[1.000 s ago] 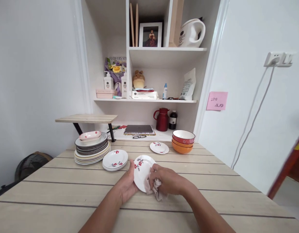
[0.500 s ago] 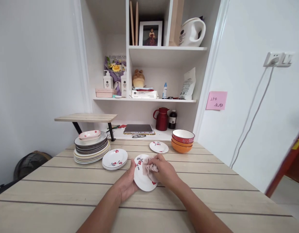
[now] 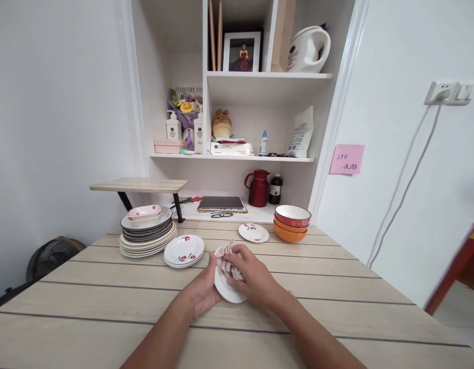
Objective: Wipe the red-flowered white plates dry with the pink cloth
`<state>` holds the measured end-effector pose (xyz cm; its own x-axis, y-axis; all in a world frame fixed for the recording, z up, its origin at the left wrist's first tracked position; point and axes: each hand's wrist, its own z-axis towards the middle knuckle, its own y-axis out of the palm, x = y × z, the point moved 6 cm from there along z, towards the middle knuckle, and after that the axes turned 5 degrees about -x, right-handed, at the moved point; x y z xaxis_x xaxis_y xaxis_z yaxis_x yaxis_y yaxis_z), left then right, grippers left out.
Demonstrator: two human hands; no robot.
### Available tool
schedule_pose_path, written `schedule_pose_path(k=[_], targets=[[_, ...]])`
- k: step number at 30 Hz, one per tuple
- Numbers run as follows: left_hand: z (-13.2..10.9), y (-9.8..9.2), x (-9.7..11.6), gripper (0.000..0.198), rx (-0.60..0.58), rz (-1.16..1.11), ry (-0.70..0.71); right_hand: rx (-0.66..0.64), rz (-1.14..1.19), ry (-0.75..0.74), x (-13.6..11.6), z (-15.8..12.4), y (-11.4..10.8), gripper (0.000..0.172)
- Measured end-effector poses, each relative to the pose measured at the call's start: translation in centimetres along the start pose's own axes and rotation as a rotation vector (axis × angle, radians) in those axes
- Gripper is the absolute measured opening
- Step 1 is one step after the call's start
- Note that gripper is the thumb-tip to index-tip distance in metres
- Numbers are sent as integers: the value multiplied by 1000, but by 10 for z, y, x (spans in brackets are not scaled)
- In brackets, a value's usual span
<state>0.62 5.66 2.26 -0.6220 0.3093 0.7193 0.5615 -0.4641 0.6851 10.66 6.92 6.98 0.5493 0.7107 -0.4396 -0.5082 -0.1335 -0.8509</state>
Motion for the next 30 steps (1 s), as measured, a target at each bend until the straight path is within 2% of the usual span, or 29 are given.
schedule_pose_path(k=[7,11,15,18,25,30], targets=[[1,2,0,70,-17,-36,5,-21,14,-188,-10,-2,0,45],[1,0,0,71,-19,-49,9,-58,31,-212,-13,-3,2,39],[0,-5,-1,70,-1,-23,-6,-98,53,-232,-14,-2,5,24],[0,-5,-2,72,20,-10,-16,-142,81,-258,-17,-2,7,26],[0,-2,-1,76,47,-17,-34,-278,167,-219,-15,-6,4,17],[1,-5,-1,71,50,-18,-13,-375,169,-122,-3,-11,1,19]])
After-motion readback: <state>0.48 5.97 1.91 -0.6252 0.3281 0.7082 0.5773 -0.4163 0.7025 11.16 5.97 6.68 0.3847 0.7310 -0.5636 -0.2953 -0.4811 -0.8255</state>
